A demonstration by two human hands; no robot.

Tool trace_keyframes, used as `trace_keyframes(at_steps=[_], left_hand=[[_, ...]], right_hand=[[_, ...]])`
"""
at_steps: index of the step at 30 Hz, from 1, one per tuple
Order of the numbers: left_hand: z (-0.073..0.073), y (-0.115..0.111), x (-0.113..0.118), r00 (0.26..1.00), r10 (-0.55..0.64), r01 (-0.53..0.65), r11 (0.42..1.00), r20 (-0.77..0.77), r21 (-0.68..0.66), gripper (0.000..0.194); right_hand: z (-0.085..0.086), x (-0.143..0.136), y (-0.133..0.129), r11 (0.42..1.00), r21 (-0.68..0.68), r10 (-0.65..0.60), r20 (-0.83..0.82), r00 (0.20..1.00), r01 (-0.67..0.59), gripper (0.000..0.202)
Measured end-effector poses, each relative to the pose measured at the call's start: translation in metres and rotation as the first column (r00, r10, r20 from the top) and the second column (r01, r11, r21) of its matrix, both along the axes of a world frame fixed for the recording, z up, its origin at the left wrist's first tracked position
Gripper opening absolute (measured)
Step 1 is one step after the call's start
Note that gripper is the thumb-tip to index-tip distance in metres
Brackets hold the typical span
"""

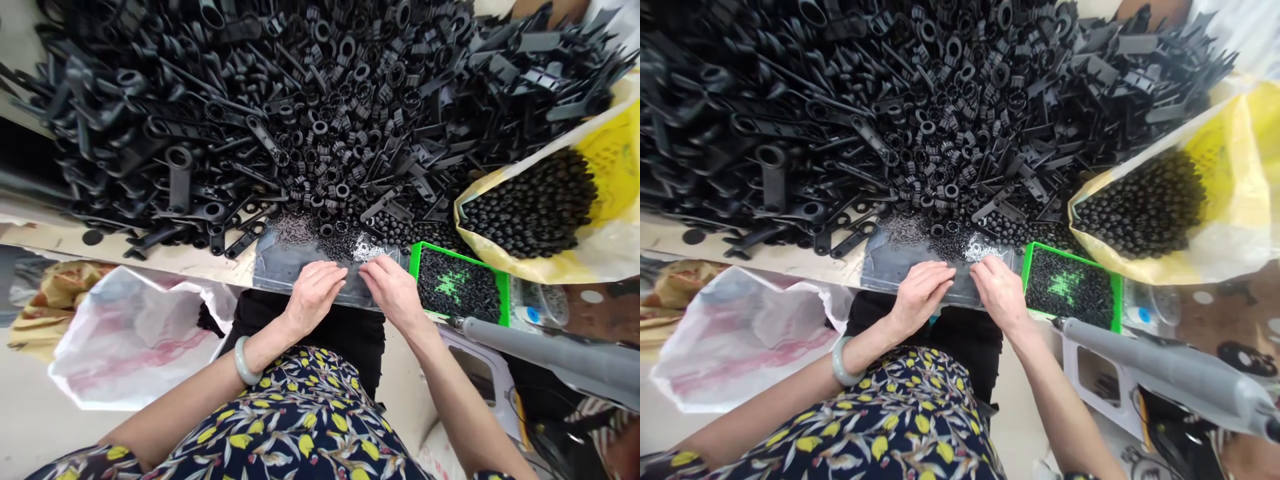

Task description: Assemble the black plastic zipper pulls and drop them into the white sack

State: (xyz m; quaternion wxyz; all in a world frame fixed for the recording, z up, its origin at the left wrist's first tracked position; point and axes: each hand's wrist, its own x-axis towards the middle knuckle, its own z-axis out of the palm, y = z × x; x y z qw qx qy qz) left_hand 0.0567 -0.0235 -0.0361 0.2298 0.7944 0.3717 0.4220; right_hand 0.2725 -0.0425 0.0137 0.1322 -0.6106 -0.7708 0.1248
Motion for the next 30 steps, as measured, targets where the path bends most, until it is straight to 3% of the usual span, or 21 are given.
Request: trace_keyframes(at_steps=[3,7,10,14,18,21,25,30], left_hand=[[0.004,-0.002,0.002,1.0,0.013,-0.013,1.0,0.025,0.016,0.019],[0.007,-0.006,0.004,0.996,0.065,-0.068,0.997,0.068,0.04,0.024],[-0.005,-0.002,0.008,0.989,0.098,-0.106,0.992,0.108,0.075,0.033],[-0.019,0.008,0.012,0.984,0.039,-0.07,0.981,0.172,0.18,0.025],[-0.015,0.014,0.01,0.984,-0.016,-0.02,0.978,0.175,0.206,0.019],[-0.008,0.016,0.006,0.989,-0.055,0.032,0.986,0.139,0.163,0.014],[-0.004,0.017,0.001,0.993,-0.077,0.07,0.994,0.086,0.082,0.014],[-0.002,0.016,0.0,0.995,-0.058,0.053,0.996,0.083,0.069,0.013]], right_hand=[[-0.005,-0.001,0.007,0.999,-0.002,0.049,0.121,0.991,-0.049,0.025],[-0.007,0.003,0.009,0.996,0.004,0.088,0.101,0.991,-0.089,0.023],[-0.02,0.009,0.014,0.991,0.055,0.118,0.063,0.991,-0.121,0.024],[-0.03,0.011,0.021,0.981,0.14,0.129,0.038,0.991,-0.133,0.023],[-0.015,-0.003,0.019,0.992,0.12,0.067,-0.151,0.986,-0.049,0.022],[-0.008,-0.022,0.015,0.996,0.072,-0.011,-0.42,0.907,0.045,0.017],[-0.022,-0.042,0.008,0.982,0.085,-0.082,-0.624,0.777,0.171,0.016],[-0.042,-0.042,-0.001,0.952,0.168,-0.094,-0.631,0.77,0.254,0.017]])
